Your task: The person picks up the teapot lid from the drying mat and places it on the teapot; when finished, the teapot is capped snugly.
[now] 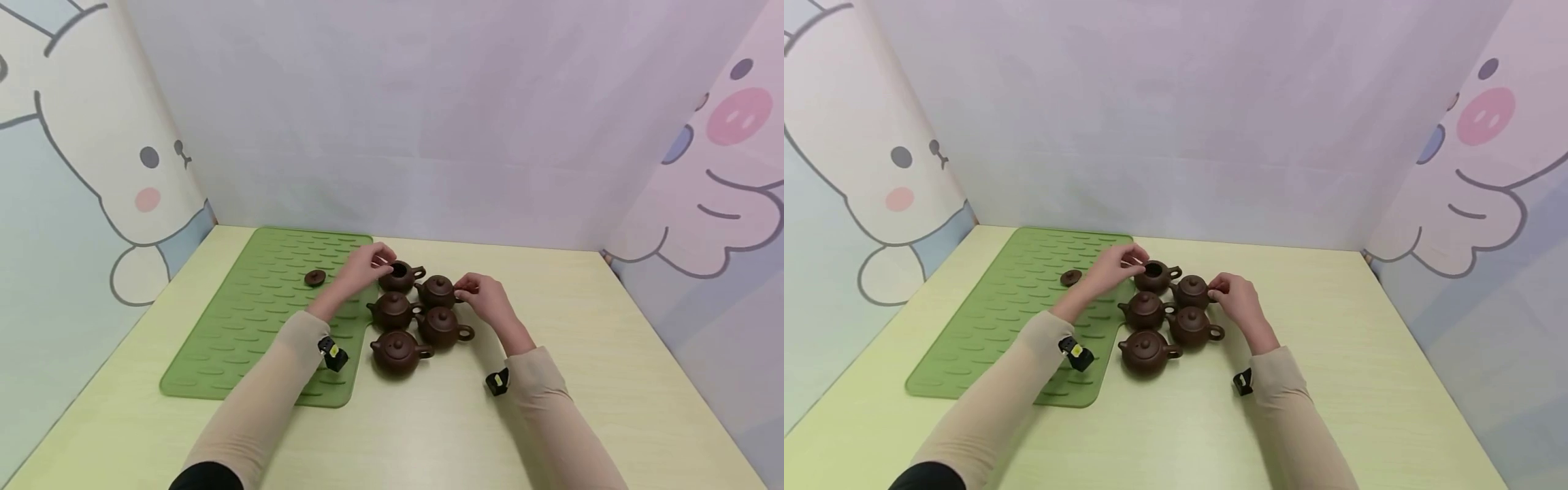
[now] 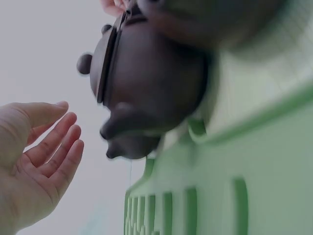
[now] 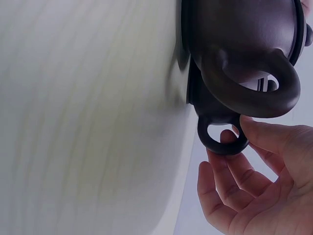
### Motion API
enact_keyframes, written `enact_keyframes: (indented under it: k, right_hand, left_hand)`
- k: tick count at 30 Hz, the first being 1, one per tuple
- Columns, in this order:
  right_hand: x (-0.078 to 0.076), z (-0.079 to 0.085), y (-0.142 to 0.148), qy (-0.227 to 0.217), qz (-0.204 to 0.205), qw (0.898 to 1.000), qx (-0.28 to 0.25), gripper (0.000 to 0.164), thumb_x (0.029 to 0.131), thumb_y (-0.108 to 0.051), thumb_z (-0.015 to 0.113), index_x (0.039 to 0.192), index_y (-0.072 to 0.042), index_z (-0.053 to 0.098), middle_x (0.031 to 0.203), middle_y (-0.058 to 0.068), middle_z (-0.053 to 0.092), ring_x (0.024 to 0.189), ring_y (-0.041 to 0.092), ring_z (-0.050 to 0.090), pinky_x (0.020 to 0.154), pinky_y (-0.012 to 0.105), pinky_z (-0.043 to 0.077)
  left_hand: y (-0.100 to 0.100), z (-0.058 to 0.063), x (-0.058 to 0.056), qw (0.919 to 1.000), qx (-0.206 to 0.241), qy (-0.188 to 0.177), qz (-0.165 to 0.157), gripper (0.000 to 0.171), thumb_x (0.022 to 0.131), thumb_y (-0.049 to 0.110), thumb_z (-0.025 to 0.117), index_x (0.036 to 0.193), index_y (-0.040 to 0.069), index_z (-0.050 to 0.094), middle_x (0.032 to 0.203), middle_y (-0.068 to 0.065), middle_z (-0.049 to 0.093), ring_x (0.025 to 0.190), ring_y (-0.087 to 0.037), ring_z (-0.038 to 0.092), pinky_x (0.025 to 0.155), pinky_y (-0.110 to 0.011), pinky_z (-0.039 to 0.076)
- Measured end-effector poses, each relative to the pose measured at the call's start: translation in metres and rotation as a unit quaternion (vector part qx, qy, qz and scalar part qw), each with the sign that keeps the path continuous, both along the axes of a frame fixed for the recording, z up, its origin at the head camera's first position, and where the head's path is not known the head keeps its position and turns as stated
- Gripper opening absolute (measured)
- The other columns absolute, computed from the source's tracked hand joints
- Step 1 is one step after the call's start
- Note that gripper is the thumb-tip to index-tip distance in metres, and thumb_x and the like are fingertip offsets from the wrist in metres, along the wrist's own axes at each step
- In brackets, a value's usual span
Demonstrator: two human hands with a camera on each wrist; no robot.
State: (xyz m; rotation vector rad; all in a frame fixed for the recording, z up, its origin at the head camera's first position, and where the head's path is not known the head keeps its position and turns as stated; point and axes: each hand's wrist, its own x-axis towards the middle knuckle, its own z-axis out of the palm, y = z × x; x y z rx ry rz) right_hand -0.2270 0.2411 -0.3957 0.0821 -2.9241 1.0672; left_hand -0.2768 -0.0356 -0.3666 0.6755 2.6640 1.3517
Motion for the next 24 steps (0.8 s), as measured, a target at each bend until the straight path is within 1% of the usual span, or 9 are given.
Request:
enact_keyframes:
  k: [6,12,14,18,22,24]
  right_hand:
    - [-0.001,-0.001,0.001,0.003,0.004,1.000,0.001,0.013,0.096,-0.015,0.066,0.104,-0.006,0.071,0.104,0.014,0.075,0.105,0.033,0.068,0.081,0.042,0.054]
    - [-0.001,-0.001,0.002,0.009,0.002,1.000,-0.003,0.012,0.095,-0.014,0.067,0.104,-0.006,0.072,0.104,0.015,0.075,0.105,0.034,0.069,0.081,0.042,0.055]
    - [-0.001,-0.001,0.002,0.007,0.001,1.000,-0.004,0.012,0.096,-0.014,0.067,0.104,-0.006,0.071,0.104,0.015,0.075,0.106,0.034,0.068,0.081,0.041,0.055]
    - [-0.001,-0.001,0.002,0.006,0.000,1.000,-0.005,0.013,0.096,-0.014,0.066,0.104,-0.006,0.071,0.104,0.015,0.075,0.106,0.034,0.068,0.081,0.042,0.055]
    - [-0.002,-0.002,0.002,0.005,0.002,1.000,-0.003,0.013,0.096,-0.014,0.067,0.104,-0.006,0.072,0.103,0.015,0.075,0.103,0.033,0.068,0.080,0.041,0.055]
    - [-0.002,-0.002,0.002,0.004,0.002,1.000,-0.002,0.013,0.096,-0.014,0.067,0.105,-0.007,0.072,0.103,0.014,0.075,0.102,0.032,0.068,0.079,0.040,0.054]
  left_hand:
    - [-0.022,-0.003,-0.002,0.9996,0.003,-0.008,0.026,0.023,0.098,0.011,0.063,0.120,0.004,0.063,0.121,-0.013,0.066,0.113,-0.029,0.064,0.095,-0.043,0.056]
    - [-0.043,-0.009,-0.006,0.9985,0.001,-0.010,0.055,0.022,0.098,0.013,0.063,0.119,0.007,0.064,0.122,-0.012,0.067,0.115,-0.028,0.063,0.098,-0.044,0.054]
    - [-0.049,-0.012,-0.007,0.9979,0.004,-0.010,0.065,0.023,0.098,0.014,0.063,0.120,0.006,0.063,0.123,-0.013,0.067,0.114,-0.029,0.063,0.097,-0.044,0.054]
    - [-0.063,-0.017,-0.008,0.9967,0.012,0.001,0.080,0.025,0.098,0.013,0.062,0.121,0.003,0.063,0.122,-0.017,0.066,0.113,-0.032,0.063,0.097,-0.045,0.054]
    - [-0.076,-0.022,-0.009,0.9947,0.007,0.023,0.100,0.025,0.098,0.010,0.062,0.121,-0.001,0.063,0.119,-0.019,0.066,0.111,-0.034,0.064,0.096,-0.046,0.055]
    - [-0.082,-0.025,-0.010,0.9936,0.005,0.027,0.110,0.024,0.098,0.009,0.062,0.120,-0.001,0.063,0.118,-0.020,0.067,0.110,-0.035,0.064,0.095,-0.047,0.055]
